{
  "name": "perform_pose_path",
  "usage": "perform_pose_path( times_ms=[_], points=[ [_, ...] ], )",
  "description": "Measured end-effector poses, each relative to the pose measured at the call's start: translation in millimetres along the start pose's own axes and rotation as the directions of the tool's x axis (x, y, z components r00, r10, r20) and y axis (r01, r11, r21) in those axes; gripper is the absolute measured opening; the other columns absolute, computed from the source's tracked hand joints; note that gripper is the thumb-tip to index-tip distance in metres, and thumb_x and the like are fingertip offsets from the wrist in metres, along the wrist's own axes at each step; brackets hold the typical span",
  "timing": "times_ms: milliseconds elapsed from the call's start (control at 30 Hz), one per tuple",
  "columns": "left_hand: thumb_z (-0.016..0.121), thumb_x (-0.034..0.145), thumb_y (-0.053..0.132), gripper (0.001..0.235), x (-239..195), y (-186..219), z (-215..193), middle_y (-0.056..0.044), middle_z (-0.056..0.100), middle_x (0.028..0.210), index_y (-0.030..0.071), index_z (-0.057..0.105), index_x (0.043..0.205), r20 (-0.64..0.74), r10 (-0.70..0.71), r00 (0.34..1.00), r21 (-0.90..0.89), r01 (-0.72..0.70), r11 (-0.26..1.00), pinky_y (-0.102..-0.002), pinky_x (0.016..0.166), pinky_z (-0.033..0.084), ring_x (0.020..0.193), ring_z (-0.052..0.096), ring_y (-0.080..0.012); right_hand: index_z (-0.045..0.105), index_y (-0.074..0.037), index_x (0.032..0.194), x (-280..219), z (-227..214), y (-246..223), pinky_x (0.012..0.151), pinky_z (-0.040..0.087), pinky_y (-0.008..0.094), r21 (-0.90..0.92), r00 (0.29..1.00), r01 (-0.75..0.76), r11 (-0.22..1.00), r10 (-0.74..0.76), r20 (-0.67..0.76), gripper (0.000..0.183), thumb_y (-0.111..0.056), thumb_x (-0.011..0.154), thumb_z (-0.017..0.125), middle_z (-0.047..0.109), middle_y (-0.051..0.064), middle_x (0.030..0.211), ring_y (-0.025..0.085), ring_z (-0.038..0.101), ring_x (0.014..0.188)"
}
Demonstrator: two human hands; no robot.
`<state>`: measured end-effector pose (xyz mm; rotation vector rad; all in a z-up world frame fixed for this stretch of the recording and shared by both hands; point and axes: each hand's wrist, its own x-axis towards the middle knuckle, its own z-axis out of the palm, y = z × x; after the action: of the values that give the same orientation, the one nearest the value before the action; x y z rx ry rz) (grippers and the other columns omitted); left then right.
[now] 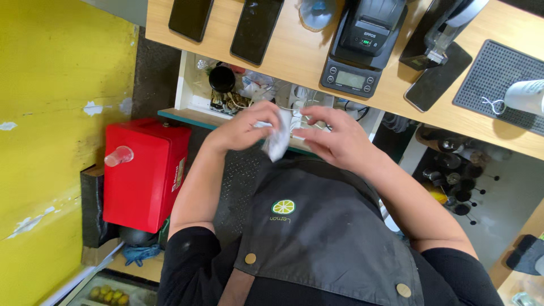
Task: The person prepares a cup of tea by adding ingredients from a small packet, pouring hot water from a dispenser, and stirring with a spoon. They then count cash and coins from a drawer and place the cup in a plastic carrier bag.
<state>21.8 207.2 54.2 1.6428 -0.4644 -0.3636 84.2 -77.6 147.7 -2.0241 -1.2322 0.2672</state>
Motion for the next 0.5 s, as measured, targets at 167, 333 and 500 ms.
perform_pose_path(
  times_ms=[167,333,500],
  points=[
    [0.062,0.103,0.012,0.006,30,-1,32,-0.004,0.060,0.116,0.007,0.062,0.107,0.227,0.033,0.973,-0.449,0.074,0.890,-0.033,0.100,0.047,0.112,0.058,-0.0151,0.071,-0.016,0.113,12,-32,-30,0.098,0.045,0.047,-0.109,0.991,0.103,0.989,-0.093,0.094,0.041,-0.026,0.075,0.085,0.061,0.006,0.129,0.032,0.058,0.120],
    [0.062,0.109,0.010,0.005,51,-40,80,-0.002,0.060,0.115,0.006,0.060,0.111,0.274,0.053,0.960,-0.712,0.165,0.683,-0.028,0.096,0.050,0.107,0.060,-0.0099,0.067,-0.018,0.095,-12,-38,-28,0.097,0.044,0.042,-0.138,0.998,0.006,0.990,0.003,0.069,0.025,-0.024,0.079,0.085,0.064,-0.001,0.114,0.027,0.058,0.116],
    [0.064,0.097,0.014,0.042,49,-51,127,-0.004,0.064,0.122,0.012,0.052,0.137,0.370,-0.257,0.893,-0.824,0.443,0.354,-0.030,0.092,0.052,0.109,0.064,-0.0129,0.064,-0.013,0.086,-49,-35,-15,0.082,0.044,0.039,-0.053,0.978,-0.183,0.982,0.187,0.090,0.018,-0.017,0.083,0.081,0.070,-0.002,0.102,0.024,0.063,0.098]
  ],
)
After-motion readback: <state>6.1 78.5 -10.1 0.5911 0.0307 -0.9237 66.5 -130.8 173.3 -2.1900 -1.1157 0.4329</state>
